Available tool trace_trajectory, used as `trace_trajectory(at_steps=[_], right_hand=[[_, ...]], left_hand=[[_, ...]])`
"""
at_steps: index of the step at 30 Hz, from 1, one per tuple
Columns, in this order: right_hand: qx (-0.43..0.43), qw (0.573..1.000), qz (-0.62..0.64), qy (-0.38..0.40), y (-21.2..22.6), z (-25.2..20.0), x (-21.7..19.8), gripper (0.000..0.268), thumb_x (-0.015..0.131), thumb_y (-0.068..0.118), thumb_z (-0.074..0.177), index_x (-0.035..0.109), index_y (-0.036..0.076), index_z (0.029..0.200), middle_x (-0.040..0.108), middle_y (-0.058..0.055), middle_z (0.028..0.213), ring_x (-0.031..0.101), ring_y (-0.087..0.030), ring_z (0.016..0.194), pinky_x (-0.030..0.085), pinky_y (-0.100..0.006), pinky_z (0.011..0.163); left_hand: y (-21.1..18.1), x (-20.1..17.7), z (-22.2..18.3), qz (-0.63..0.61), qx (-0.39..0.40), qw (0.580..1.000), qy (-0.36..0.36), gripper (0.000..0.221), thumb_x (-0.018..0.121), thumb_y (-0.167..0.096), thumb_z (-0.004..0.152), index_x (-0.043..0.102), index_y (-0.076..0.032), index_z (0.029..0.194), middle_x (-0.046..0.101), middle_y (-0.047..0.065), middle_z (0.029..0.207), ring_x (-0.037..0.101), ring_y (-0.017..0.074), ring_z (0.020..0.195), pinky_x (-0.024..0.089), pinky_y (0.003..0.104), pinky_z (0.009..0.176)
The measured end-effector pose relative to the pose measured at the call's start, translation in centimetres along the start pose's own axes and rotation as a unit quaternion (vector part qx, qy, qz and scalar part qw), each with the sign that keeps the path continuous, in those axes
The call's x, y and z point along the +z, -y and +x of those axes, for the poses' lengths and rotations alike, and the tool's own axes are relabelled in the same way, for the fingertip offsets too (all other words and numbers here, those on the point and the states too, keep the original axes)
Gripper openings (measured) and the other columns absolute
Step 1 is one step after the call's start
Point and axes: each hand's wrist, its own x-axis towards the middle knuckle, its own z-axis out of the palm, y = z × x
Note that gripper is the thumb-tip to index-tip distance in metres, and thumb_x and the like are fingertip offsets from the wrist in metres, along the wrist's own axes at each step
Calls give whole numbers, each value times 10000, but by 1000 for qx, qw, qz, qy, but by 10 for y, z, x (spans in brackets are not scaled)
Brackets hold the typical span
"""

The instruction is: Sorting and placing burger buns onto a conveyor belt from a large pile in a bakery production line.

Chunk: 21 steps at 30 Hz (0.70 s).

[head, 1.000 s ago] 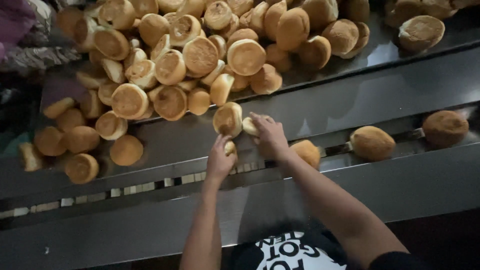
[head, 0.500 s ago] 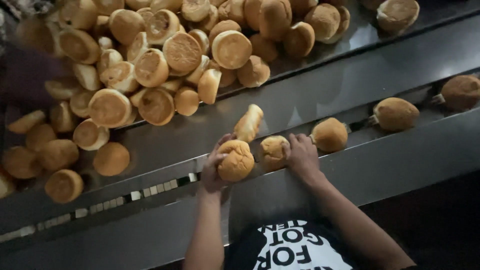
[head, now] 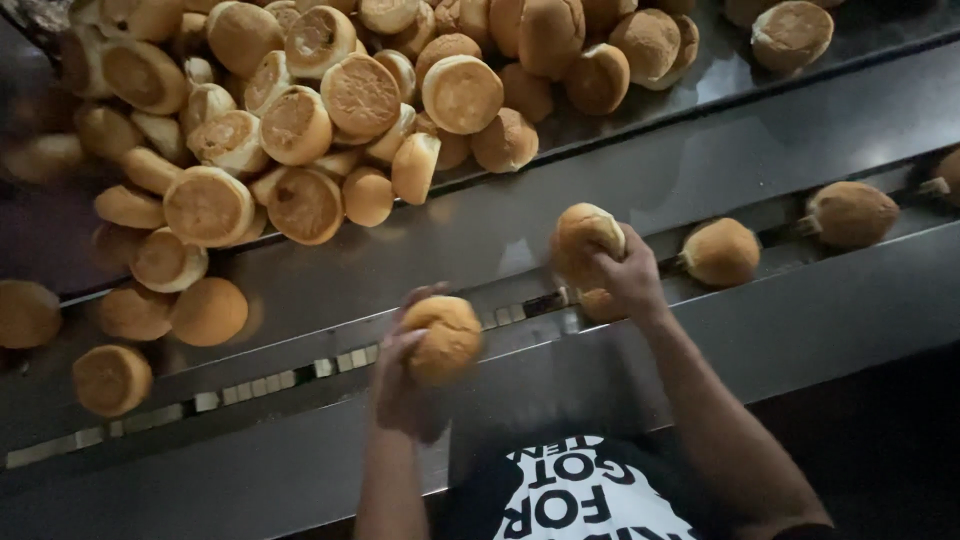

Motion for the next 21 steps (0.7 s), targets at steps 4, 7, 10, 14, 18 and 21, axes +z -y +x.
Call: trace_trajectory(at_steps=[4, 7, 10, 14, 18, 21], right_hand=[[100, 987, 77, 97, 78, -51, -6, 391, 822, 324, 837, 696, 135, 1156, 689, -192, 788, 684, -275, 709, 570, -410, 648], [65, 986, 78, 135, 10, -56, 24, 778, 917, 261, 751, 585, -36, 1388, 663, -321, 1121, 691, -398, 1005, 564, -488, 836], [-78, 981, -145, 99, -20, -60, 40, 721, 800, 205, 845, 518, 60, 1493, 634, -269, 1240, 626, -439, 1142, 500, -519, 996], [-16, 974, -141, 175, -37, -59, 41, 508, 782, 281, 874, 664, 151, 1351, 675, -120, 1262, 709, -347, 1048, 626, -421, 804], [-114, 942, -277, 150, -27, -38, 19, 487, 774, 173, 840, 668, 94, 1309, 591, -133, 1369, 621, -379, 1220, 570, -451, 983], [-176, 927, -319, 86, 4, -26, 17, 424, 735, 330, 889, 695, 152, 1271, 638, -110, 1332, 630, -328, 1223, 553, -414, 978]], left_hand=[[-5, -57, -13, 119, 20, 981, -154, 598, 558, -40, 841, 524, -68, 1438, 581, 211, 1429, 607, 376, 1279, 545, 484, 956], [24, -105, -13, 287, -30, 919, -270, 610, 706, -69, 870, 563, -194, 1450, 613, 155, 1382, 641, 341, 1225, 561, 481, 965], [57, -127, -9, 615, 127, 733, -261, 489, 752, -189, 913, 619, -37, 1358, 583, 233, 1401, 560, 386, 1323, 454, 499, 1118], [68, -81, -15, 754, 206, 594, -188, 343, 656, -251, 983, 648, -84, 1282, 607, 154, 1384, 563, 318, 1330, 399, 474, 1161], [97, -78, -2, 796, 92, 595, -64, 510, 662, -316, 976, 538, -151, 1443, 524, 147, 1484, 486, 336, 1386, 360, 514, 1181], [112, -63, 15, 728, 160, 664, -51, 453, 733, -210, 919, 612, -68, 1332, 540, 206, 1441, 545, 402, 1298, 445, 518, 1085]])
